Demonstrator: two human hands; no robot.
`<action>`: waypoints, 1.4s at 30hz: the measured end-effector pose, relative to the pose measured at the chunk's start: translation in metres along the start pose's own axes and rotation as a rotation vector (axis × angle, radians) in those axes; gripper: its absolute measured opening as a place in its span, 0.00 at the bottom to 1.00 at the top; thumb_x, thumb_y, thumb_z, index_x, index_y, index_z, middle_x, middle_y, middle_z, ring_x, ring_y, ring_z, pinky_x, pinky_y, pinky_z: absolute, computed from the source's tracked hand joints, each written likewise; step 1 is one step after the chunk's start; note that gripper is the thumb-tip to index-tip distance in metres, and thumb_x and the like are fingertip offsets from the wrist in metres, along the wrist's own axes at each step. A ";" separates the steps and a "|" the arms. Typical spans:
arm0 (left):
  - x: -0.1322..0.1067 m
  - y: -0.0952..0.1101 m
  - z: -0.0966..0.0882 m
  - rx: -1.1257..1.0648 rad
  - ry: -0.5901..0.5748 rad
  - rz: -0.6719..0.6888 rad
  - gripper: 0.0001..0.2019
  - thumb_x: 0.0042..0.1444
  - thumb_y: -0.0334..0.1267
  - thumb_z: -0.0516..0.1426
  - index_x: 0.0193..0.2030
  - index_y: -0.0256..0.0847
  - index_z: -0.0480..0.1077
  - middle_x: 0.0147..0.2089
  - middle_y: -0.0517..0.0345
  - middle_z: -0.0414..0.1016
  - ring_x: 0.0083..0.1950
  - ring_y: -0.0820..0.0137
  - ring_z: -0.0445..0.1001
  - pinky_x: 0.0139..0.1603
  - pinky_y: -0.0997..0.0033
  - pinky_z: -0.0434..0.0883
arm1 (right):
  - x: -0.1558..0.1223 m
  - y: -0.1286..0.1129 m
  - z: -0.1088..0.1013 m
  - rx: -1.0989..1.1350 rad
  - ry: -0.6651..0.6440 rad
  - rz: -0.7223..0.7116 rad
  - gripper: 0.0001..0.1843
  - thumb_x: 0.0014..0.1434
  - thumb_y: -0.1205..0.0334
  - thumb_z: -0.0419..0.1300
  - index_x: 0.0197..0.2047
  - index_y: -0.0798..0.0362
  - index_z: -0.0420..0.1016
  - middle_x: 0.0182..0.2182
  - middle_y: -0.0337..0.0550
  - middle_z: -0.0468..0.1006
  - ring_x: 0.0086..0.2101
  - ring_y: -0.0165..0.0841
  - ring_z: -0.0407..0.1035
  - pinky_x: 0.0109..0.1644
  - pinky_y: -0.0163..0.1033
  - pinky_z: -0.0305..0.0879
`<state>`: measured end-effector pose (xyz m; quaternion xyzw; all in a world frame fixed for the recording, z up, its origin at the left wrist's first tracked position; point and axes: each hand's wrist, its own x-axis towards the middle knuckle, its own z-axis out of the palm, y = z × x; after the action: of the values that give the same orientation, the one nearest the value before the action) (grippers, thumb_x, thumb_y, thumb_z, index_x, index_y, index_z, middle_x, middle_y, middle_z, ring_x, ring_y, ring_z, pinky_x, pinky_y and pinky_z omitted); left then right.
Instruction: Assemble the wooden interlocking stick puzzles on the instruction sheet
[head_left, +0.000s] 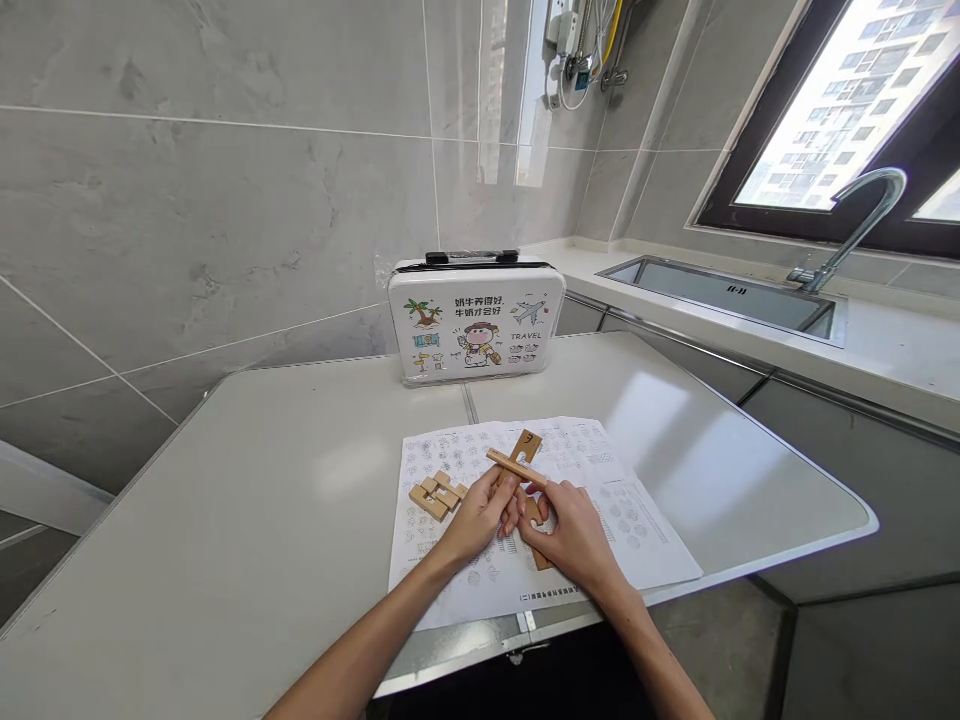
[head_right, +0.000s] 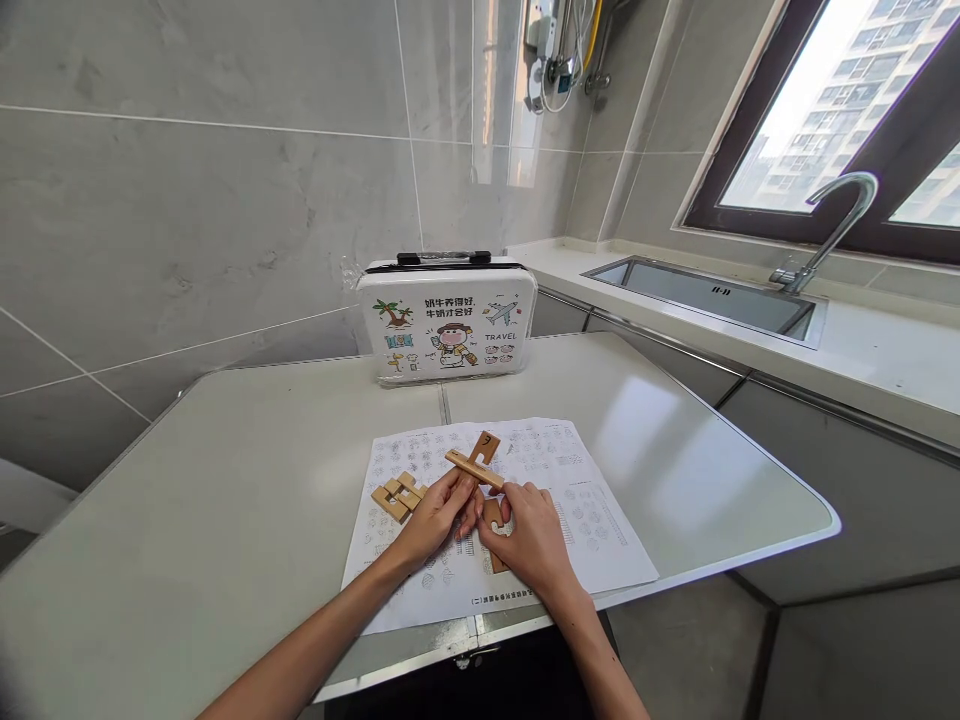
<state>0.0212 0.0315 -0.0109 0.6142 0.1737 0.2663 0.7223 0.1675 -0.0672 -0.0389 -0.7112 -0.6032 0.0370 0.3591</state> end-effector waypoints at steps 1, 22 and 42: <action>0.000 0.000 0.000 0.000 0.004 0.003 0.20 0.71 0.56 0.54 0.42 0.38 0.66 0.36 0.58 0.73 0.22 0.80 0.63 0.25 0.75 0.62 | 0.000 0.000 0.000 0.023 -0.008 -0.021 0.10 0.59 0.61 0.64 0.45 0.49 0.75 0.28 0.37 0.74 0.33 0.39 0.70 0.41 0.42 0.60; 0.002 0.005 -0.002 -0.102 0.114 -0.020 0.21 0.67 0.57 0.59 0.44 0.37 0.71 0.44 0.52 0.79 0.22 0.81 0.69 0.22 0.78 0.62 | -0.004 0.002 -0.003 0.272 -0.151 -0.022 0.11 0.62 0.58 0.69 0.47 0.47 0.76 0.38 0.43 0.79 0.39 0.42 0.73 0.42 0.44 0.68; 0.002 0.001 -0.005 -0.061 0.059 -0.046 0.22 0.67 0.56 0.59 0.45 0.34 0.74 0.48 0.42 0.82 0.24 0.77 0.72 0.22 0.76 0.61 | 0.001 -0.008 -0.014 0.382 0.337 0.175 0.12 0.73 0.52 0.55 0.42 0.49 0.73 0.32 0.40 0.72 0.34 0.37 0.66 0.40 0.43 0.63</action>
<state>0.0194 0.0369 -0.0105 0.5798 0.2006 0.2727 0.7411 0.1685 -0.0727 -0.0235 -0.6761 -0.4534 0.0622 0.5774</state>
